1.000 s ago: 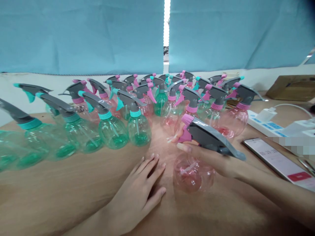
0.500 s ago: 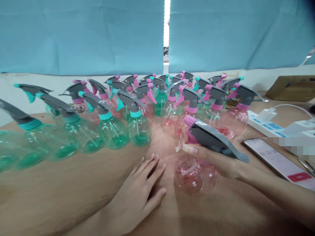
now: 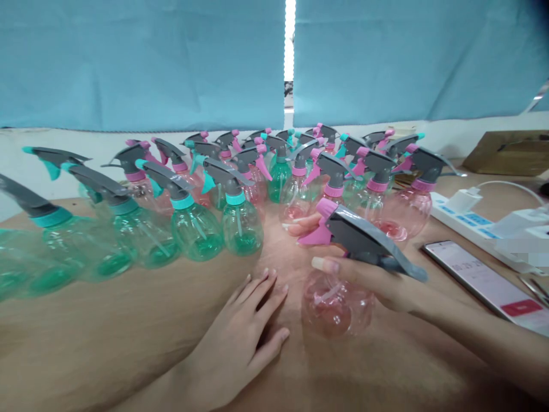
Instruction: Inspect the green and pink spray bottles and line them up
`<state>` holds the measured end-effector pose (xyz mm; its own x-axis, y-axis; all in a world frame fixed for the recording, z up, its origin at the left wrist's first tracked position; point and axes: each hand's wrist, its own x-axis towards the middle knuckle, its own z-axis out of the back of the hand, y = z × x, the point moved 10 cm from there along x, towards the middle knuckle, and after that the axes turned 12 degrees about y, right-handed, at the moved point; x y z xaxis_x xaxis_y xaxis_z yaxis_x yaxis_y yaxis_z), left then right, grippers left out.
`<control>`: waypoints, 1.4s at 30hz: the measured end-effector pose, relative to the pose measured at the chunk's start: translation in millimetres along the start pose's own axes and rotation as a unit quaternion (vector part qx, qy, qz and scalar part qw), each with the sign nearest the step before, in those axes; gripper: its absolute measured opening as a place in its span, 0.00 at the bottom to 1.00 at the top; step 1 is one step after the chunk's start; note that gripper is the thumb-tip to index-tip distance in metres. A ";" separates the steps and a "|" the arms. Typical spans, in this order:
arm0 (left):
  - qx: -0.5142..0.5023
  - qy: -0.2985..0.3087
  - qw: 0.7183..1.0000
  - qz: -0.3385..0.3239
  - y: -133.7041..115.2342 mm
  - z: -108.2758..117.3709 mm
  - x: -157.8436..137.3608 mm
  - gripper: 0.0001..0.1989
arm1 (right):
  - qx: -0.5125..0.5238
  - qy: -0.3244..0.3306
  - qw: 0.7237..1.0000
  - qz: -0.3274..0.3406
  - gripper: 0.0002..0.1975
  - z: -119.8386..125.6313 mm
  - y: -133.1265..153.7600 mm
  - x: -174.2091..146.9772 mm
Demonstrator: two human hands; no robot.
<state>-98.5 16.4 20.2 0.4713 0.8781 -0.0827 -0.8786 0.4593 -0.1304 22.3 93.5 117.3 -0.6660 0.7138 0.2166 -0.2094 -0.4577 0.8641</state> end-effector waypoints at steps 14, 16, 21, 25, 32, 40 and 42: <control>0.000 0.003 1.000 -0.004 -0.5 0.5 0.0 0.26 | 0.019 0.018 0.999 0.018 0.11 -4.7 1.6 3.4; -0.003 0.002 1.000 -0.004 -0.7 1.1 0.2 0.26 | 0.010 0.016 1.000 0.012 0.12 -3.9 1.5 3.3; -0.001 0.000 1.000 -0.003 -0.9 1.2 0.2 0.26 | 0.027 0.031 0.999 0.002 0.08 -6.8 0.9 2.9; 0.003 0.006 1.000 -0.002 -0.2 0.0 0.5 0.26 | 0.029 0.041 0.999 -0.008 0.04 -8.5 -0.7 2.9; 0.016 0.011 1.000 -0.001 -0.2 -1.3 1.6 0.26 | -0.004 0.037 0.999 -0.009 0.06 -6.8 -2.5 1.8; 0.008 0.014 1.000 0.001 0.1 -1.7 0.8 0.26 | -0.102 -0.029 0.994 -0.027 0.07 7.9 -3.4 -4.5; 0.005 0.012 1.000 0.002 0.8 -1.4 0.5 0.26 | -0.097 -0.030 0.995 -0.008 0.09 7.8 2.3 -2.8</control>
<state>-98.9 17.0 18.6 0.4685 0.8769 -0.1070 -0.8816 0.4563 -0.1209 29.3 94.6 122.2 -0.6192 0.7494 0.2345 -0.3577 -0.5350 0.7654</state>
